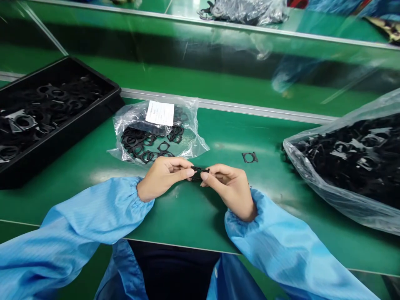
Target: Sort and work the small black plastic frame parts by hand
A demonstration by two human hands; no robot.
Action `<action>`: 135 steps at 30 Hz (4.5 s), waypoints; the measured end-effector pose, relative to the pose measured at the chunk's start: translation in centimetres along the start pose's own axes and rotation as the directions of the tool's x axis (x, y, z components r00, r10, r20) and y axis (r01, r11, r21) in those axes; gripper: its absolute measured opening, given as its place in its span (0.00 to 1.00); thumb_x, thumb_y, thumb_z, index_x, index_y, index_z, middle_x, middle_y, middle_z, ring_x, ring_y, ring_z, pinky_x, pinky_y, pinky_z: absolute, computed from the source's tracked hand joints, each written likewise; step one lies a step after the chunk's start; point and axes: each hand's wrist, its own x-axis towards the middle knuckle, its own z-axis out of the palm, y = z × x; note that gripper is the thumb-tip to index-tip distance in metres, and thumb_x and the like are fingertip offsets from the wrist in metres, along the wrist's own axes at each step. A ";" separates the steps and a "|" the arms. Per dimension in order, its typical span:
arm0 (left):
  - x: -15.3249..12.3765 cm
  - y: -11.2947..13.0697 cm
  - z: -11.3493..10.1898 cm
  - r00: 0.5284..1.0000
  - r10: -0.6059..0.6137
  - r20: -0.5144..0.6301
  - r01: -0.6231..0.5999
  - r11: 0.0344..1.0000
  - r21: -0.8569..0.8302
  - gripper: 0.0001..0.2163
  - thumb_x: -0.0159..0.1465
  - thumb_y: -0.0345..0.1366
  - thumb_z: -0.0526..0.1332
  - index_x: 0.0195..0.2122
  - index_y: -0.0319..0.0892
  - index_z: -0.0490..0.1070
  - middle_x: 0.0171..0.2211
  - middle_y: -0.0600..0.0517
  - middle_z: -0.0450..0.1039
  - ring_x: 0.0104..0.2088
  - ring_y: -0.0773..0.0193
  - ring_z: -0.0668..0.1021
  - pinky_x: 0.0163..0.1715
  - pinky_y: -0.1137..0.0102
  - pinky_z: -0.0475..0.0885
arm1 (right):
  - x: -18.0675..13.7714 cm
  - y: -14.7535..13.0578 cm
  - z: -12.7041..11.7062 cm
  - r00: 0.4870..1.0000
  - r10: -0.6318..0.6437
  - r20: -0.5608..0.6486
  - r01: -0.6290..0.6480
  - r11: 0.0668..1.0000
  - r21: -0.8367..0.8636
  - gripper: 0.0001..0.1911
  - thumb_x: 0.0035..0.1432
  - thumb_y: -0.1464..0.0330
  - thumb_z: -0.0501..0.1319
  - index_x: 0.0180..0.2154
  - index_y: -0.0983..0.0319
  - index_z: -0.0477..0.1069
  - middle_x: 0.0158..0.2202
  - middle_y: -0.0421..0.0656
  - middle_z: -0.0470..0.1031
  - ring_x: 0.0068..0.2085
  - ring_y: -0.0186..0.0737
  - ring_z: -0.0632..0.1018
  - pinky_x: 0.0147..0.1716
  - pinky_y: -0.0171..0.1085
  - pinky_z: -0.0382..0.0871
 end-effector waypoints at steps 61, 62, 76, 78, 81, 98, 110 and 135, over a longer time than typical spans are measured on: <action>0.0 0.2 -0.1 0.998 0.050 0.024 -0.050 0.999 -0.020 0.10 0.54 0.40 0.76 0.31 0.40 0.83 0.32 0.49 0.79 0.33 0.64 0.79 0.34 0.71 0.77 | -0.6 -0.2 0.2 0.984 -0.167 -0.066 0.145 0.958 -0.248 0.18 0.57 0.56 0.71 0.24 0.60 0.74 0.24 0.41 0.75 0.27 0.37 0.77 0.29 0.36 0.74; 0.0 0.1 -0.1 0.998 0.046 0.030 -0.045 0.999 -0.028 0.10 0.54 0.41 0.76 0.31 0.40 0.83 0.32 0.49 0.79 0.33 0.64 0.79 0.34 0.71 0.76 | -0.6 -0.1 0.2 0.984 -0.163 -0.068 0.142 0.960 -0.243 0.19 0.57 0.55 0.71 0.24 0.60 0.73 0.24 0.41 0.75 0.26 0.37 0.77 0.29 0.36 0.74; -0.1 0.0 0.3 0.989 -0.142 0.036 0.146 0.950 -0.276 0.14 0.49 0.41 0.80 0.31 0.39 0.83 0.30 0.51 0.81 0.33 0.67 0.79 0.39 0.72 0.75 | -0.5 -0.3 0.4 0.997 -0.069 -0.039 0.065 0.994 -0.091 0.23 0.51 0.50 0.74 0.23 0.61 0.72 0.22 0.40 0.76 0.25 0.37 0.78 0.28 0.35 0.74; -0.1 0.1 0.2 0.988 -0.155 0.006 0.151 0.956 -0.253 0.14 0.48 0.40 0.80 0.32 0.40 0.83 0.31 0.51 0.81 0.34 0.66 0.80 0.39 0.71 0.76 | -0.5 -0.2 0.4 0.995 -0.086 -0.056 0.079 0.990 -0.114 0.23 0.52 0.50 0.74 0.23 0.60 0.73 0.22 0.40 0.76 0.25 0.37 0.78 0.29 0.36 0.74; -0.1 0.1 0.1 0.985 -0.163 -0.051 0.151 0.970 -0.189 0.13 0.47 0.38 0.80 0.32 0.40 0.83 0.32 0.50 0.82 0.34 0.65 0.80 0.39 0.70 0.77 | -0.6 -0.1 0.4 0.990 -0.123 -0.068 0.110 0.978 -0.175 0.21 0.53 0.51 0.73 0.23 0.60 0.73 0.23 0.40 0.75 0.26 0.38 0.78 0.29 0.36 0.74; -0.3 0.1 0.1 0.985 -0.151 -0.080 0.144 0.985 -0.093 0.14 0.47 0.42 0.80 0.31 0.40 0.85 0.32 0.48 0.85 0.33 0.62 0.84 0.37 0.72 0.81 | -0.7 0.4 0.3 0.989 -0.132 -0.063 0.118 0.974 -0.195 0.15 0.57 0.62 0.71 0.25 0.62 0.72 0.24 0.40 0.76 0.27 0.34 0.76 0.29 0.33 0.69; -1.4 -0.7 0.1 0.944 -0.317 -0.091 0.319 0.948 0.005 0.20 0.42 0.51 0.80 0.32 0.46 0.85 0.34 0.49 0.86 0.34 0.58 0.87 0.34 0.78 0.82 | -1.8 1.8 0.7 0.996 0.082 0.021 -0.084 0.988 0.128 0.26 0.35 0.52 0.80 0.28 0.64 0.79 0.24 0.37 0.73 0.26 0.29 0.69 0.26 0.31 0.61; -0.7 -0.2 0.1 0.984 -0.164 -0.075 0.174 0.973 0.154 0.20 0.47 0.51 0.78 0.33 0.40 0.85 0.34 0.44 0.86 0.34 0.53 0.87 0.35 0.69 0.84 | -1.1 1.2 0.3 0.981 0.159 0.115 -0.177 0.970 0.168 0.25 0.38 0.51 0.79 0.27 0.64 0.78 0.22 0.38 0.76 0.25 0.32 0.74 0.30 0.34 0.67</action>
